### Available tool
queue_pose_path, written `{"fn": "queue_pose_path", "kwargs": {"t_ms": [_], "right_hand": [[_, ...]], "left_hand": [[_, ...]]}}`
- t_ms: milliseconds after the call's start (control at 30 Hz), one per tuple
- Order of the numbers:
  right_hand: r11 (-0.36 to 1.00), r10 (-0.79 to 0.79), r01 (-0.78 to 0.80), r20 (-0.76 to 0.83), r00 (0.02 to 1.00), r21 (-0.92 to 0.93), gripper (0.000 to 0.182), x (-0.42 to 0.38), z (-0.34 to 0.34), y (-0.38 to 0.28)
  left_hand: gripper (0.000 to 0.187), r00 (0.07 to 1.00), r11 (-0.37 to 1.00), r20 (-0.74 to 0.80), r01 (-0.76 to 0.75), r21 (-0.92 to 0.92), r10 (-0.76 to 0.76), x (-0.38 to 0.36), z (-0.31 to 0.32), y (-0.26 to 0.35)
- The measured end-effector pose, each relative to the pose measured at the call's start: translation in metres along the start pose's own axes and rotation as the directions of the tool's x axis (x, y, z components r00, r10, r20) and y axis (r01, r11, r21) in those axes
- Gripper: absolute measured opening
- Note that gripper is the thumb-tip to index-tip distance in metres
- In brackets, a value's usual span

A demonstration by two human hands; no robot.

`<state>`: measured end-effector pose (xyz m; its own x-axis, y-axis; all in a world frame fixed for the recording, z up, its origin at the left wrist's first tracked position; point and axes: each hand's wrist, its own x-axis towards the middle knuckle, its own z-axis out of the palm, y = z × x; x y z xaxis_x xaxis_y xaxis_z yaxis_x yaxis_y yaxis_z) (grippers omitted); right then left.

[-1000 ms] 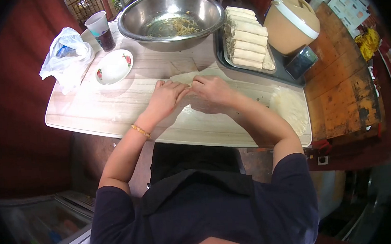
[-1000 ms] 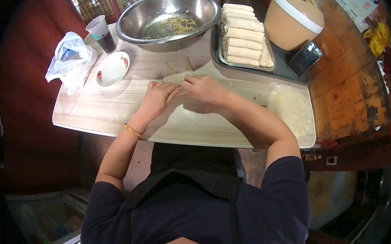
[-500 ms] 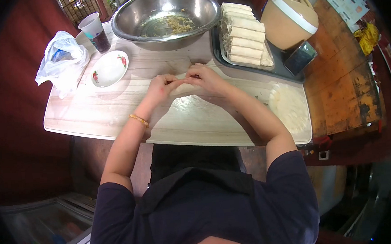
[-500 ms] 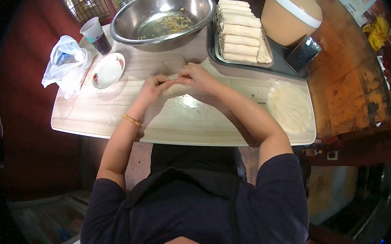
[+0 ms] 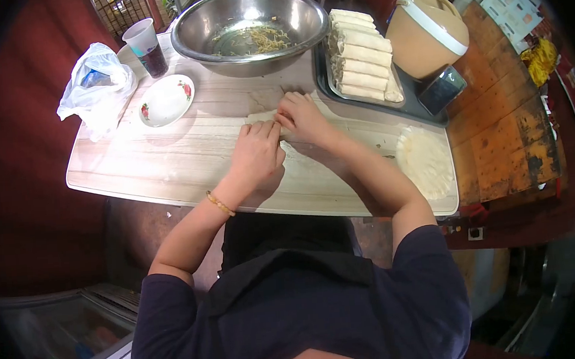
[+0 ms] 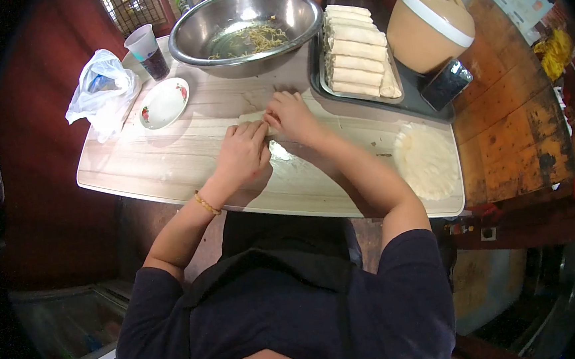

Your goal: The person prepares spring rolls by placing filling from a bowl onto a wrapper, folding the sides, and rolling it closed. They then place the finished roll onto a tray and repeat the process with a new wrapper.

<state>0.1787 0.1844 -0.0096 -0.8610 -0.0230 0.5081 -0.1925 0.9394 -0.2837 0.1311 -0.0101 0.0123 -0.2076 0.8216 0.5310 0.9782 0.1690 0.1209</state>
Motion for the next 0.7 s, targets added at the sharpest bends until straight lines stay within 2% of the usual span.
{"fn": "queue_pose_path", "kwargs": {"t_ms": [33, 67, 133, 233, 267, 333, 600, 667, 700], "right_hand": [[0.995, -0.034, 0.022, -0.124, 0.992, -0.095, 0.016, -0.003, 0.002, -0.005], [0.995, -0.033, 0.022, -0.124, 0.992, -0.096, 0.016, -0.006, 0.0, -0.008], [0.929, -0.219, 0.17, -0.119, 0.968, -0.33, 0.025, -0.009, -0.013, -0.022], [0.92, -0.195, 0.162, -0.06, 0.979, -0.357, 0.027, -0.022, -0.019, -0.041], [0.919, -0.195, 0.162, -0.058, 0.979, -0.359, 0.027, -0.024, -0.022, -0.047], [0.971, -0.069, 0.063, -0.02, 0.997, -0.23, 0.029, -0.026, -0.027, -0.059], [0.99, -0.052, 0.048, -0.033, 0.998, -0.136, 0.031, -0.022, -0.017, -0.05], [0.987, -0.07, 0.061, -0.056, 0.996, -0.147, 0.03, -0.019, -0.016, -0.044], [0.99, -0.037, 0.038, 0.01, 0.999, -0.138, 0.032, -0.018, -0.018, -0.043]], "left_hand": [[0.037, 1.0, 1.0, 0.02, 0.015, -0.017, -0.015, 0.001, -0.002, 0.001], [0.039, 0.999, 0.999, 0.042, 0.03, -0.034, -0.029, 0.002, -0.004, 0.002], [0.04, 0.998, 0.999, 0.052, 0.028, -0.029, -0.027, 0.002, -0.006, 0.002], [0.042, 0.997, 0.999, 0.077, 0.025, -0.027, -0.023, 0.003, -0.009, 0.002], [0.043, 0.996, 0.999, 0.09, 0.025, -0.033, -0.022, 0.004, -0.009, 0.001], [0.043, 0.998, 0.997, 0.059, 0.04, -0.058, -0.037, 0.003, -0.002, 0.001], [0.039, 0.994, 0.979, 0.071, 0.095, -0.18, -0.083, 0.01, 0.006, -0.007], [0.032, 0.998, 0.982, -0.002, 0.066, -0.175, -0.067, 0.011, 0.015, -0.017], [0.032, 0.999, 0.981, -0.002, 0.049, -0.188, -0.05, 0.012, 0.016, -0.018]]}}
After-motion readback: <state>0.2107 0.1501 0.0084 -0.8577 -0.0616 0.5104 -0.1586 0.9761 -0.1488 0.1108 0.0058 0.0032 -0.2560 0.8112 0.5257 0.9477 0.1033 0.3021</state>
